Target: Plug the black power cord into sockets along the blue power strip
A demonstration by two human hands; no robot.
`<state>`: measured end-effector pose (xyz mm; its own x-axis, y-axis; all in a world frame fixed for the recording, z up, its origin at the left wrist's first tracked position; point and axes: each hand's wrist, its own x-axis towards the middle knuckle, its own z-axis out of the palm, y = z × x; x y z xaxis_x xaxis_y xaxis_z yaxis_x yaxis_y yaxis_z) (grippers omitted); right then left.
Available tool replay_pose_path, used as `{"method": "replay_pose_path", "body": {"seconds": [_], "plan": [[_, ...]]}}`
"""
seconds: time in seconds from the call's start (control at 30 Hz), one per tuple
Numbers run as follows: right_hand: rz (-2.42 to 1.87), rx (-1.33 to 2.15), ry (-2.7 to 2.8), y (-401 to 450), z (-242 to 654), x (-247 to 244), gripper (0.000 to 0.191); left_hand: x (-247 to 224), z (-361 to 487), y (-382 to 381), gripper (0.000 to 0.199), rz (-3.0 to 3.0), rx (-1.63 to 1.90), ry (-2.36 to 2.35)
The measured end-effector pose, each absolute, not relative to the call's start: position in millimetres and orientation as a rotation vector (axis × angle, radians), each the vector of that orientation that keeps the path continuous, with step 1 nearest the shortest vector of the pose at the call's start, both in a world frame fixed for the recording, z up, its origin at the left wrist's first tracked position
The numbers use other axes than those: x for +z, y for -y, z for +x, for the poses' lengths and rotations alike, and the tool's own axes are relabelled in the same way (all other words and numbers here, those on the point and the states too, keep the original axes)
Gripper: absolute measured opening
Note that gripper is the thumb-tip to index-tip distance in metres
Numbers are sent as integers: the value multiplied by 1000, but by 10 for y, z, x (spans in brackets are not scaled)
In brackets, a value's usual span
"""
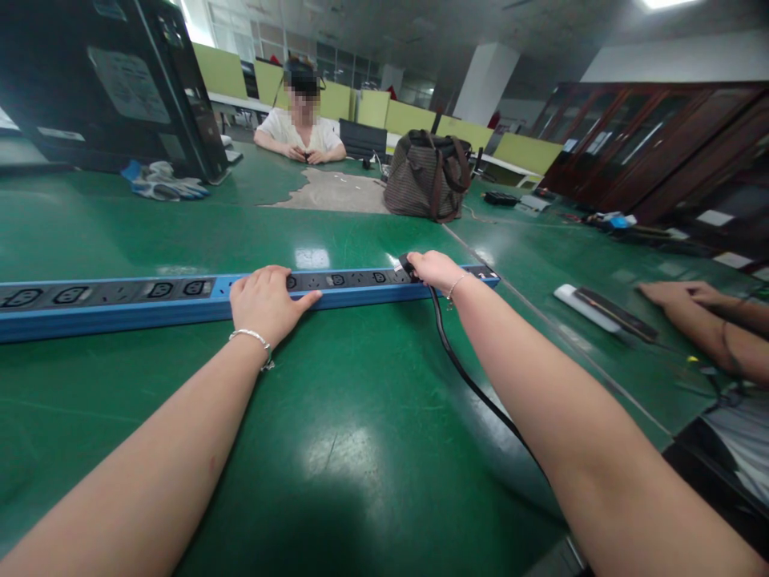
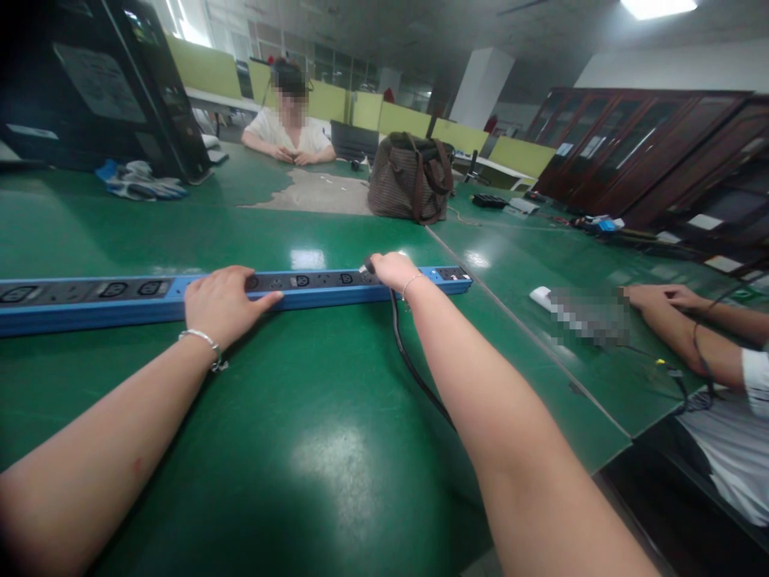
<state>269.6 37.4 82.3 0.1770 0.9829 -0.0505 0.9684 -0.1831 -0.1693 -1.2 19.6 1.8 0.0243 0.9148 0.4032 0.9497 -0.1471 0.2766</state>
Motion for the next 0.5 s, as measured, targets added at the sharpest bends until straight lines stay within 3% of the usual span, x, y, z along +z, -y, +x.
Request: {"method": "replay_pose_path", "body": {"seconds": [0.2, 0.4, 0.5], "plan": [[-2055, 758, 1522, -308, 2649, 857, 39, 12, -12, -192, 65, -2203, -774, 1993], [-1862, 926, 1698, -159, 2134, 933, 40, 9, -5, -191, 64, -2196, -784, 1990], [-1832, 814, 1803, -196, 1831, 934, 42, 18, -1, -185, 63, -2206, -779, 1998]]}}
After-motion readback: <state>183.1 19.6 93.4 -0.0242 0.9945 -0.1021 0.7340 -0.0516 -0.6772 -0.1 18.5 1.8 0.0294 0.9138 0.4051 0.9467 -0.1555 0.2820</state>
